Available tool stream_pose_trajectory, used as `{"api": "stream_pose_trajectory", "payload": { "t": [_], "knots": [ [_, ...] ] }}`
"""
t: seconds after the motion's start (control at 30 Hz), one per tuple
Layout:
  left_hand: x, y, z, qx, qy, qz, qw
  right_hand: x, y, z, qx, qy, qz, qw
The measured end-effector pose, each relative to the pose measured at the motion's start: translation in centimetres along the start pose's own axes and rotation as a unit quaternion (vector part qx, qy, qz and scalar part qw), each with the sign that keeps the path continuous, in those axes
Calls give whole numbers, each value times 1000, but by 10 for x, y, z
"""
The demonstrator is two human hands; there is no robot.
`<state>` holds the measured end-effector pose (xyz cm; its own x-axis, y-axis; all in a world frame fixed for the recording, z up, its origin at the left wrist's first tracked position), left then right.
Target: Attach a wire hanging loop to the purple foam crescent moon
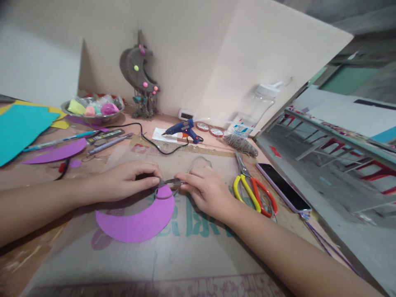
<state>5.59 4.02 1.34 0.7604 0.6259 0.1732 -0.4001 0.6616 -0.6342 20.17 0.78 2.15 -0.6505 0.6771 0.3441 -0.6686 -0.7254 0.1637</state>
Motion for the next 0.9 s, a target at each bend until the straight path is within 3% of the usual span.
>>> {"api": "stream_pose_trajectory", "payload": {
  "t": [0.73, 0.9],
  "knots": [
    [2, 3, -1, 7, 4, 9, 1000, 0, 1, 2, -4, -9, -4, 1000],
    [2, 1, -2, 12, -4, -22, 1000, 1, 1, 0, -8, 2, 2, 1000]
  ]
}}
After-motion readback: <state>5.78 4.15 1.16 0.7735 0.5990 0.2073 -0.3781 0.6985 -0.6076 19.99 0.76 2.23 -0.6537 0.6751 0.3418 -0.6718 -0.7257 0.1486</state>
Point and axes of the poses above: each hand's wrist, its own x-axis towards the middle knuckle, its own z-axis out of the back of the hand, y = z × x, the point moved 7 cm from there along x, towards the middle knuckle, and after that the axes turned 3 degrees about x, right-handed, at the moved point
